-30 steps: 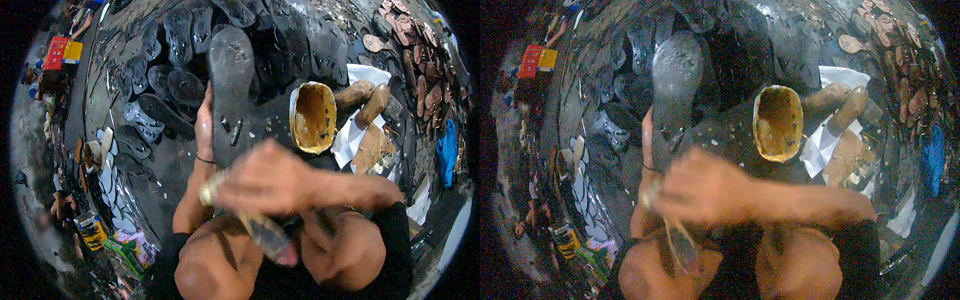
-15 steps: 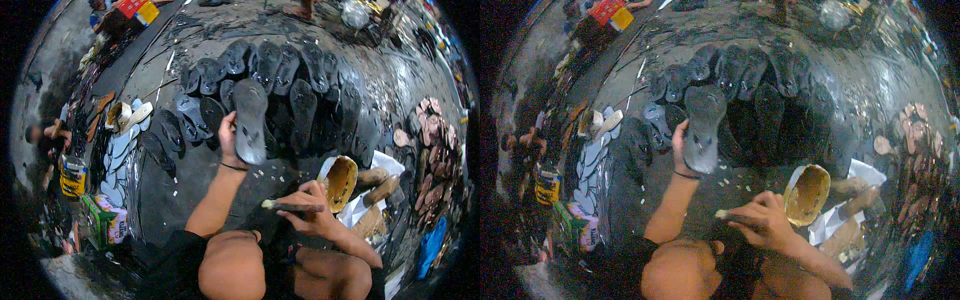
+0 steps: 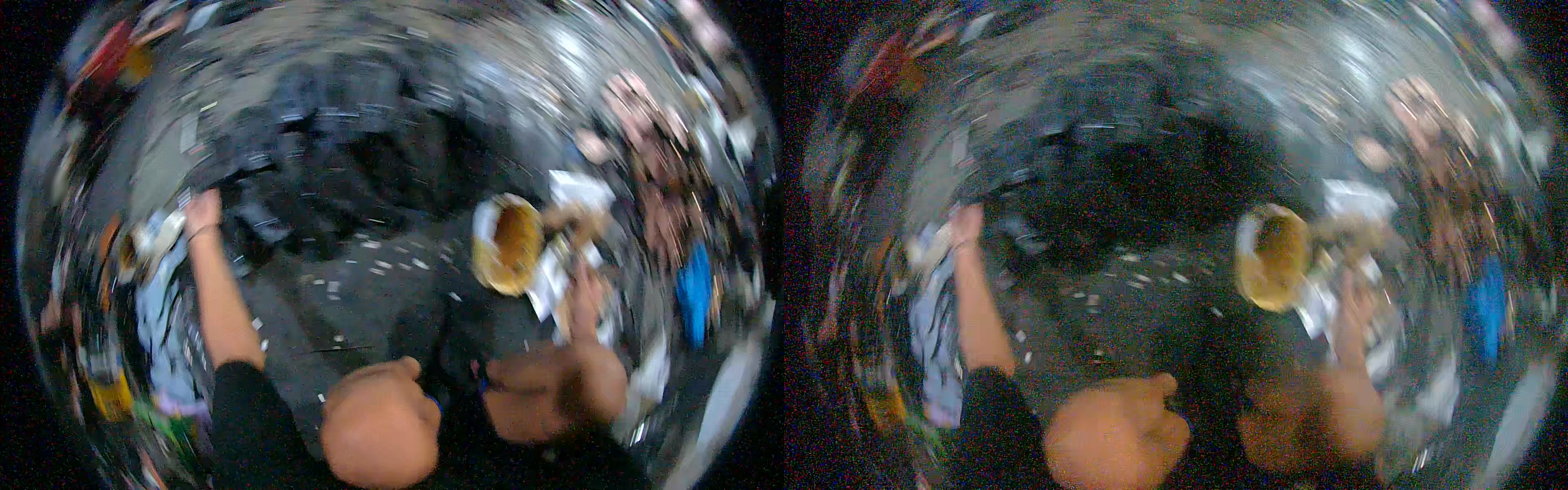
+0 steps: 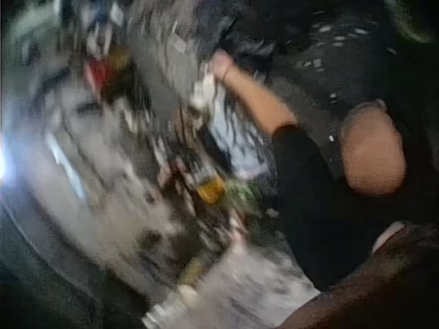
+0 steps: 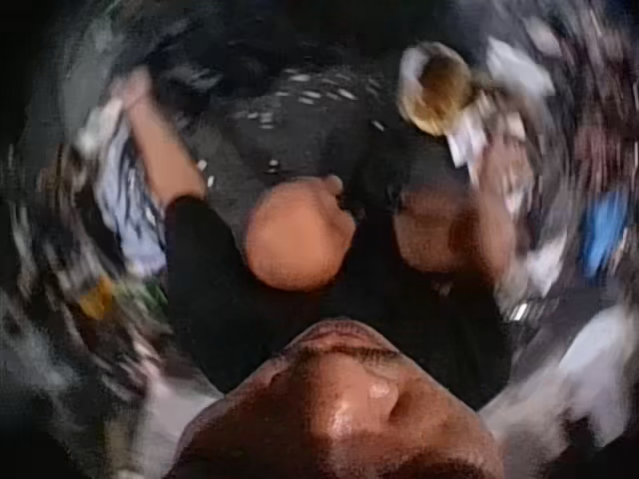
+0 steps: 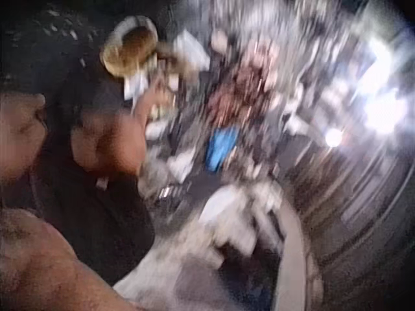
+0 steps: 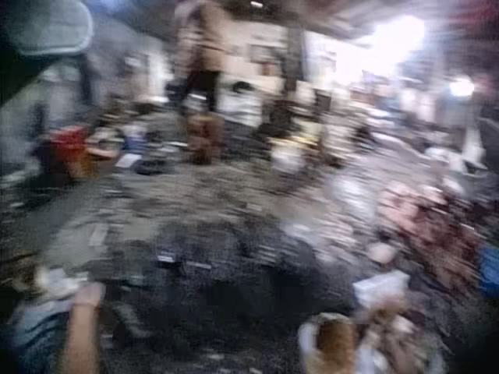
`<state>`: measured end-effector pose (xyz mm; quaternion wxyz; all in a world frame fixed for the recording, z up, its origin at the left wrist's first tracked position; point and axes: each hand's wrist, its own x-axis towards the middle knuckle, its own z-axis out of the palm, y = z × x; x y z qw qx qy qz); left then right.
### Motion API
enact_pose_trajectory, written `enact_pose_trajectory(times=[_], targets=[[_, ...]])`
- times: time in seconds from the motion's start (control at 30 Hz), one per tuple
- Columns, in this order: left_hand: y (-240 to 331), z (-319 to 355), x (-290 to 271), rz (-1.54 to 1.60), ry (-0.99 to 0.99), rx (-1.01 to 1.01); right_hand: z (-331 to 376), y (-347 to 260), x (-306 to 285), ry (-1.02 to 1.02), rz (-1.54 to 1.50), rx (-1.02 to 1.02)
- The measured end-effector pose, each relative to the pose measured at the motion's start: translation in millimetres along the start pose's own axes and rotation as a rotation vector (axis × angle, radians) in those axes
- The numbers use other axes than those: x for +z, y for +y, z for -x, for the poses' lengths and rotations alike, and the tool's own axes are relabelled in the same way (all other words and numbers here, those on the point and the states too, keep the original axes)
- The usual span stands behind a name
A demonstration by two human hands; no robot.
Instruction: The person sits on the floor and applies a brown adhesive to the soles of black sandals using a brush. They repeatedly dip the brush into a container and spread the glue across the sole surface, then place the treated sandal back among others on the floor.
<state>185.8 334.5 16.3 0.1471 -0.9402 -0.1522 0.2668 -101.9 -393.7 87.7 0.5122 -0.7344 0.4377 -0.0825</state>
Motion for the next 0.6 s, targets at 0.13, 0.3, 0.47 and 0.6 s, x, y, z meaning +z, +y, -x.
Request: enact_pose_trajectory(times=[0.13, 0.3, 0.47, 0.6], targets=[[9, 25, 41, 1.691, 0.382, -0.060, -33, 56, -13, -0.184, -0.386, 0.165], [68, 153, 97, 2.477, -0.078, -0.058, -27, 125, 22, -0.269, -0.582, 0.397], [41, 218, 62, 2.392, 0.029, 0.128, -41, 170, 10, -0.034, 0.059, 0.135], [-5, 285, -19, 2.157, 0.361, 0.243, -21, 16, -27, 0.137, -0.345, -0.490]])
